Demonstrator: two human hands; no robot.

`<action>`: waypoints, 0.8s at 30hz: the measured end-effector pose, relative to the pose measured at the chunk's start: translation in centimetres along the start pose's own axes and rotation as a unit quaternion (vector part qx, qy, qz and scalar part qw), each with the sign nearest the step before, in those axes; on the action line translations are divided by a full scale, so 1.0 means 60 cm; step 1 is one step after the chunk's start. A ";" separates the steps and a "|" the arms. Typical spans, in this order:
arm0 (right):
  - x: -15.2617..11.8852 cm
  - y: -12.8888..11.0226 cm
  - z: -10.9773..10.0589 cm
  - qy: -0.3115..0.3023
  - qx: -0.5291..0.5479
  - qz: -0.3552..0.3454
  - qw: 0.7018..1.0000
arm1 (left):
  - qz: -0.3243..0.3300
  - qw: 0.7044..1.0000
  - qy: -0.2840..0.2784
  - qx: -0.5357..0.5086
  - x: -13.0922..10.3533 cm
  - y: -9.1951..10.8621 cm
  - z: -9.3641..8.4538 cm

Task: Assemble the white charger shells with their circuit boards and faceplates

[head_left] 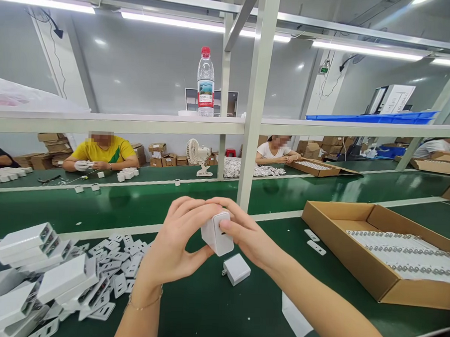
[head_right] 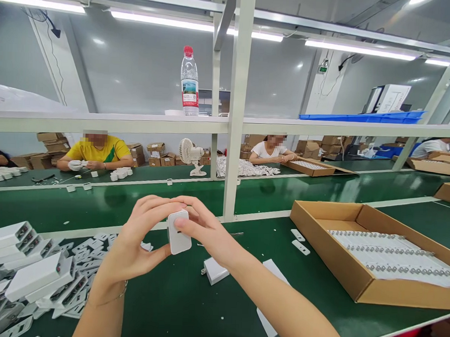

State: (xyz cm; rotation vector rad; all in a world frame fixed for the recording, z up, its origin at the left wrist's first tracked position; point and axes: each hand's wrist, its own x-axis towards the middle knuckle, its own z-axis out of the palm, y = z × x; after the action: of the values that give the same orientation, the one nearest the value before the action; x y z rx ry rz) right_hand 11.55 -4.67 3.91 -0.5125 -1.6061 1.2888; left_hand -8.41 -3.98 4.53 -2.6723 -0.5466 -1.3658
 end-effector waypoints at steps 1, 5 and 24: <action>0.001 0.005 0.002 -0.011 0.033 -0.003 0.999 | 0.007 1.000 0.004 0.015 0.002 0.002 0.000; 0.003 0.014 0.012 -0.031 0.107 -0.072 0.991 | 0.032 0.998 0.015 0.052 0.002 0.009 -0.001; -0.006 0.012 0.007 0.045 -0.014 -0.082 0.995 | 0.049 0.994 0.008 0.100 0.013 0.030 0.016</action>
State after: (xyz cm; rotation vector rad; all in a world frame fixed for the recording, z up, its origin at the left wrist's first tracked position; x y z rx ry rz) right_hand 11.18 -4.92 3.11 -0.4393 -1.5583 1.1073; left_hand -6.60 -5.19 4.71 -2.4921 -0.5132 -1.2358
